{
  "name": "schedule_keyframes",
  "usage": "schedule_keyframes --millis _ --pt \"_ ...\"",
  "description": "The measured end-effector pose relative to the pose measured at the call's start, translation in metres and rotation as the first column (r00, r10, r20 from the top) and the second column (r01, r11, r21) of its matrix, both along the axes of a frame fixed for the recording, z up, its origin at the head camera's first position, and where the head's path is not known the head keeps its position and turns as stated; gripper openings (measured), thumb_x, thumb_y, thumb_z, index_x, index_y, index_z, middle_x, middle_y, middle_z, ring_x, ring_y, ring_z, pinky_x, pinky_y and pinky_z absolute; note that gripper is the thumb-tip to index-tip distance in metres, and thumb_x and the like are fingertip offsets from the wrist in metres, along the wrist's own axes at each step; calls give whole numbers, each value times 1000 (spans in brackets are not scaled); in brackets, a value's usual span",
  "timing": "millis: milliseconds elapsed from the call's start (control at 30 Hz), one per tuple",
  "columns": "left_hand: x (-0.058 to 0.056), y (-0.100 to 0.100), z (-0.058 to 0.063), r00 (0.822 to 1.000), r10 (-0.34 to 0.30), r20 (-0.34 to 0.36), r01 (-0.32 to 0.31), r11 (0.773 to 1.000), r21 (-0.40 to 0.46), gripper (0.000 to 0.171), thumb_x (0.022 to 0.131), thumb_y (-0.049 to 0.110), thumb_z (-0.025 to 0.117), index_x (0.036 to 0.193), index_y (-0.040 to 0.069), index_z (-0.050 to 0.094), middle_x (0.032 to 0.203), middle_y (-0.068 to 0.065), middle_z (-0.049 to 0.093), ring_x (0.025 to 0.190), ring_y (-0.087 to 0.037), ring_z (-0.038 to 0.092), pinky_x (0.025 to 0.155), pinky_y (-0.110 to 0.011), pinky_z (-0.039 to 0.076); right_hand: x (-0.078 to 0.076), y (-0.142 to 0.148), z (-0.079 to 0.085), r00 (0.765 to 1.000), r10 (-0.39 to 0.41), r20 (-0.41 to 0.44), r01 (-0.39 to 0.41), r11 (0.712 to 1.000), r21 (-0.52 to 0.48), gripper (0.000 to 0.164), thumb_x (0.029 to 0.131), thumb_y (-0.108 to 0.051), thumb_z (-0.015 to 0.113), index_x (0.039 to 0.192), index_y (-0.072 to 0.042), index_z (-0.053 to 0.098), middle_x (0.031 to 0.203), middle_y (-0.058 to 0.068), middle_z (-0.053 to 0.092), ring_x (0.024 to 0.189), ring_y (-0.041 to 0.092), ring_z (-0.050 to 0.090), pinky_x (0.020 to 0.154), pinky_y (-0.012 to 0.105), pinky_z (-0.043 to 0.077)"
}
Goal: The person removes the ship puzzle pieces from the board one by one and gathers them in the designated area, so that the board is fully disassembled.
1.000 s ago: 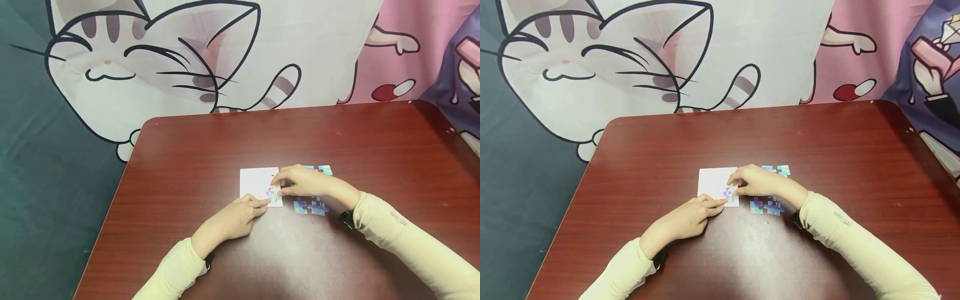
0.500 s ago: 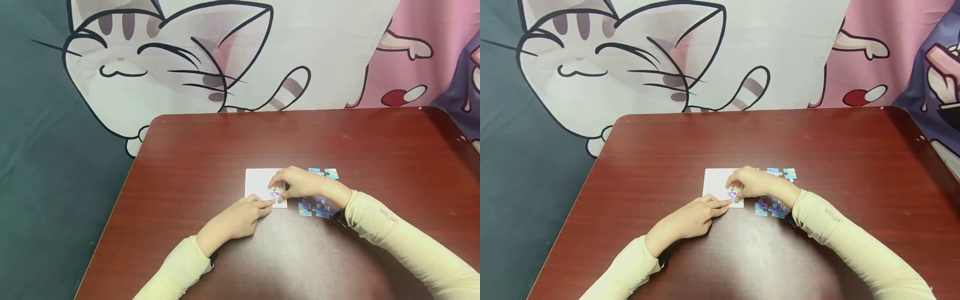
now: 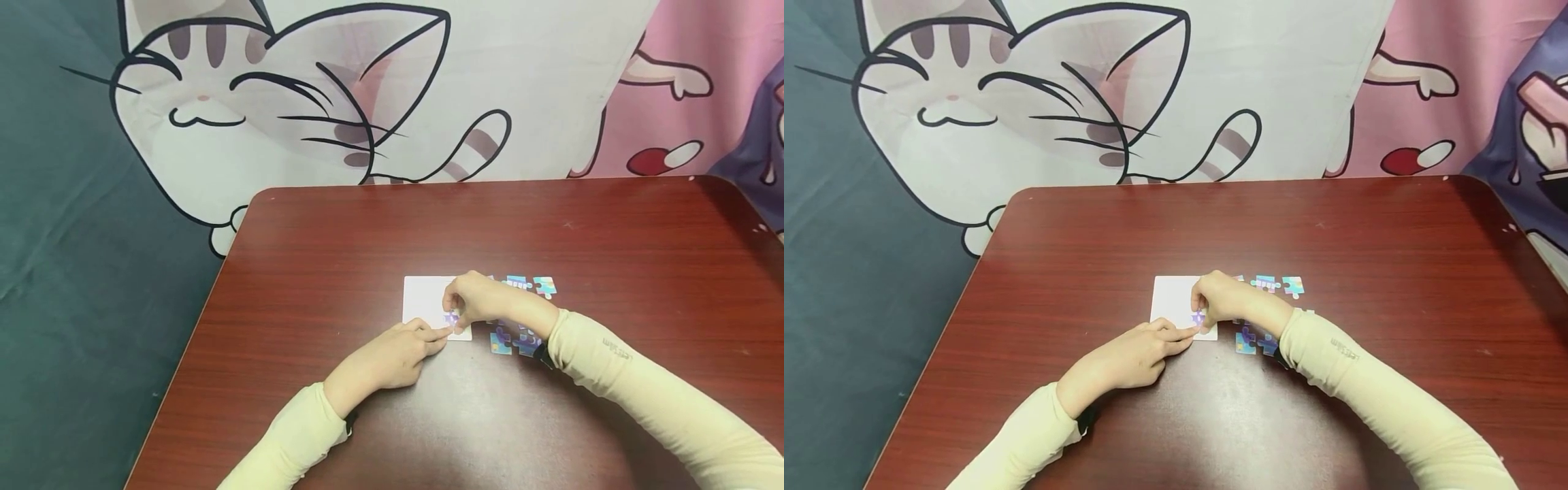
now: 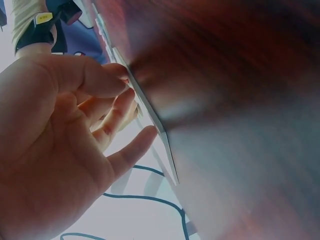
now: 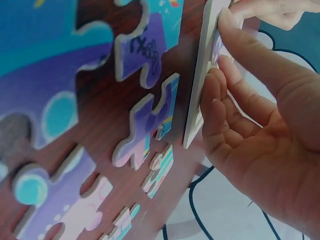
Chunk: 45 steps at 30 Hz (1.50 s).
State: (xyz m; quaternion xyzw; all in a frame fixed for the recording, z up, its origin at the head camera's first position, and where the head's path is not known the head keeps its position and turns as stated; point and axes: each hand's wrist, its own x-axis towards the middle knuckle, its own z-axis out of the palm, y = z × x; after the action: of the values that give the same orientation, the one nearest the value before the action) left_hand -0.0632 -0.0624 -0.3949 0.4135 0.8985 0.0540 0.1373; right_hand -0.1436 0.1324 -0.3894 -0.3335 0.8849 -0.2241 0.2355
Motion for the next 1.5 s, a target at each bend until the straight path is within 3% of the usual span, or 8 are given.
schedule_keyframes --millis 267,400,667,833,1033,1200,1500 --pt "2 -1 0 1000 -22 -11 22 1000 -10 49 88 4 53 136 12 50 146 8 39 119 -12 46 101 -27 38 2 -1 1 999 -36 25 35 999 14 28 61 -13 84 83 -9 68 80 1 62 72 11 54 71 26 50" --pt "4 -1 -1 1000 -20 -4 20 1000 11 46 89 4 50 135 9 51 145 5 40 119 -12 47 103 -25 36 3 1 0 999 -16 35 15 1000 23 28 64 -13 82 85 -9 66 83 2 60 74 12 51 72 27 48" --pt "11 -9 4 993 99 70 -100 995 16 47 91 4 47 138 6 45 147 0 38 132 -15 39 105 -30 35 7 2 2 999 39 31 -40 999 36 26 68 -14 79 87 -9 61 91 1 55 87 16 51 85 35 46" --pt "10 -13 5 995 82 58 -83 996 27 45 90 4 48 136 5 49 144 -1 42 131 -16 40 105 -30 34 6 2 1 998 46 39 -46 999 19 28 68 -11 80 88 -8 60 84 0 58 77 12 51 75 27 47" --pt "6 -18 4 996 64 61 -68 995 72 45 88 0 50 132 7 53 141 0 46 129 -15 42 106 -30 34 2 8 -5 998 31 62 -24 994 -106 27 66 -8 82 86 -7 63 76 0 61 70 9 54 67 20 48" --pt "3 -18 3 998 39 52 -44 995 91 45 87 -1 48 131 6 54 140 -1 48 127 -17 44 106 -30 34 3 12 -6 999 35 -1 -34 984 -175 25 66 -8 82 86 -9 67 71 -4 62 65 5 55 63 19 49" --pt "2 -16 5 998 54 41 -56 997 59 45 87 0 49 131 8 55 141 2 47 122 -15 47 102 -30 38 10 19 -6 993 40 -108 -62 975 -211 20 73 -3 77 91 -7 71 69 -7 66 62 2 57 60 19 50"
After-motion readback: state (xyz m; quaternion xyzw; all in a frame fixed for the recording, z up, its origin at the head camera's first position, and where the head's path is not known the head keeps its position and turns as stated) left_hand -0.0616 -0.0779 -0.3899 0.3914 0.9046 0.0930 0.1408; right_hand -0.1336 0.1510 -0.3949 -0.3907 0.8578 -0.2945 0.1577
